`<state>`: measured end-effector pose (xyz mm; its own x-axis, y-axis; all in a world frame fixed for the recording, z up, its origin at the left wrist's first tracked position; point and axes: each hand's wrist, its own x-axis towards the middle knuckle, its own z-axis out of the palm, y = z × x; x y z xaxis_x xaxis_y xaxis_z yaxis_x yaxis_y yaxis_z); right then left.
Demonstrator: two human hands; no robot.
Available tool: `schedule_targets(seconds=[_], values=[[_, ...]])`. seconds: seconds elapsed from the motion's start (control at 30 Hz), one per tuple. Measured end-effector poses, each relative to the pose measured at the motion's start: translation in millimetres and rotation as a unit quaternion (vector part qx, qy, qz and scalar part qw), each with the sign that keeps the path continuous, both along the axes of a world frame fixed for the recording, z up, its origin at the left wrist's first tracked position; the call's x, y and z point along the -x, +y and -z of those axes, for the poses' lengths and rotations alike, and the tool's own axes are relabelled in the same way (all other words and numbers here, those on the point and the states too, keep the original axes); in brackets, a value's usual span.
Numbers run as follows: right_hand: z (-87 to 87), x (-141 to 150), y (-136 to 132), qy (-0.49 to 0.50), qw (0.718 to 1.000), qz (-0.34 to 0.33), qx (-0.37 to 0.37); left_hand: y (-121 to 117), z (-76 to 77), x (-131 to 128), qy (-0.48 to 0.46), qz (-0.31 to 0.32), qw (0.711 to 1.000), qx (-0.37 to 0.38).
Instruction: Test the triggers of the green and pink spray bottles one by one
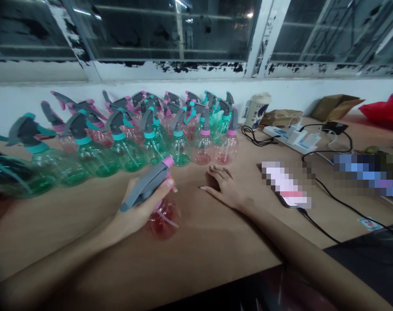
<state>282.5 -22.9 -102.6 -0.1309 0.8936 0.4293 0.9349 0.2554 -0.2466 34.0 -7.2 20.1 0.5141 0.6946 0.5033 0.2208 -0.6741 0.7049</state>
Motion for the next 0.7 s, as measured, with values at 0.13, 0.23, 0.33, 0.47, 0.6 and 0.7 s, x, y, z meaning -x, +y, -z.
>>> schedule_targets(seconds=[0.13,0.23,0.33,0.47,0.6,0.7], values=[[0.7,-0.1,-0.6,-0.004,1.0,0.012,-0.003,1.7,-1.2,1.3,0.01,0.008,0.999,0.052],[1.4,-0.6,-1.1,-0.004,1.0,0.015,-0.003,3.4,0.5,1.9,0.021,0.019,0.998,0.054],[2.3,-1.6,-1.5,0.001,1.0,0.014,0.0,3.7,2.4,1.8,0.012,0.035,0.998,0.06],[2.5,-2.4,-1.6,0.008,1.0,0.012,0.003,2.8,2.9,1.1,0.0,0.035,0.997,0.071],[-0.3,-1.5,-2.0,0.007,1.0,0.014,0.015,3.0,2.6,0.8,-0.015,0.039,0.997,0.068],[-2.2,-0.6,-2.5,0.007,1.0,0.02,0.022,3.3,2.1,0.7,0.003,0.023,0.998,0.06]])
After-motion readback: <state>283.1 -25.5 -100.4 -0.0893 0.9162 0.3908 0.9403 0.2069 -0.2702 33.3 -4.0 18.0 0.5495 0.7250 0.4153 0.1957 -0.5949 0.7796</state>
